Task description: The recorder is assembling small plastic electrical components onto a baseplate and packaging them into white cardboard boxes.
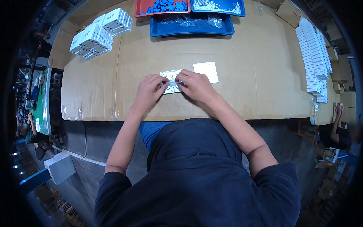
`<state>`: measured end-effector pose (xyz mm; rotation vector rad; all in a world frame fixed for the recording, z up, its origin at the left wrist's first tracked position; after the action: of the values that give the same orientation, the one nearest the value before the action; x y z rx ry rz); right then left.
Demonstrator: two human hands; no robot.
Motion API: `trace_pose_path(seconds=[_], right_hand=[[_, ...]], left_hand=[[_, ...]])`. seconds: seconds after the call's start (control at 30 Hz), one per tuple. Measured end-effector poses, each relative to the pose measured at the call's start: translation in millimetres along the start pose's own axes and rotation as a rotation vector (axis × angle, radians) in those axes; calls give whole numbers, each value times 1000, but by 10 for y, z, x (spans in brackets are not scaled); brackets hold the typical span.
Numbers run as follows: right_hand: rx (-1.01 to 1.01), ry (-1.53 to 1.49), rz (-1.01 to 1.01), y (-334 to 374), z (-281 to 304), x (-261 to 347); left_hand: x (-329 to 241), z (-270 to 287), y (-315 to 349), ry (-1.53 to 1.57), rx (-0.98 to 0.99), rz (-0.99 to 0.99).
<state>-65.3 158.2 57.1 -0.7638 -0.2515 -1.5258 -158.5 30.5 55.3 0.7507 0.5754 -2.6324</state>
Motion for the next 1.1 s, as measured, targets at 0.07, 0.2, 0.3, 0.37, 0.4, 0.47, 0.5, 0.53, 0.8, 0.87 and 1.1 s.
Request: trace_pose_path(seconds=[0.07,0.2,0.3,0.37,0.4,0.47,0.5,0.53,0.8,0.87,1.1], right_hand=[[-9,31,12,-9,-17,10],[34,74,-52,-14,-42,-33],[50,107,-42,-9,-46,-29],[56,118,-29,-18,-48,-12],[84,148,-32,-22,-63,1],[111,177,-34,-37,-82,26],[135,186,-73,-56,-104,-5],[159,195,-113,-67,-120,-33],[165,206,-101,-74,-92,33],[163,211,-91,-79,-98,51],[147,210,-47,-90,-144,80]], left_hand=[[15,13,4,3,-18,22],[-61,48,10,-80,-21,-57],[-77,69,61,-45,-3,-106],[-87,76,103,-4,0,-133],[-92,60,128,0,14,-141],[-89,35,154,4,29,-150],[-93,43,149,6,18,-152],[-97,51,146,9,8,-155],[-194,0,162,-79,-7,-155],[-198,-11,165,-95,-6,-141],[-210,-39,127,-142,20,-122]])
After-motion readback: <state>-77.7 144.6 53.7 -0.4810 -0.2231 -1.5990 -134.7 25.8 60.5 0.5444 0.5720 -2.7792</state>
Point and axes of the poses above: each hand's wrist, its own y-axis away from the middle knuckle, its own z-axis out of the back of the hand, x = y × z, the point moved 9 cm from there along -y, towards the middle knuckle
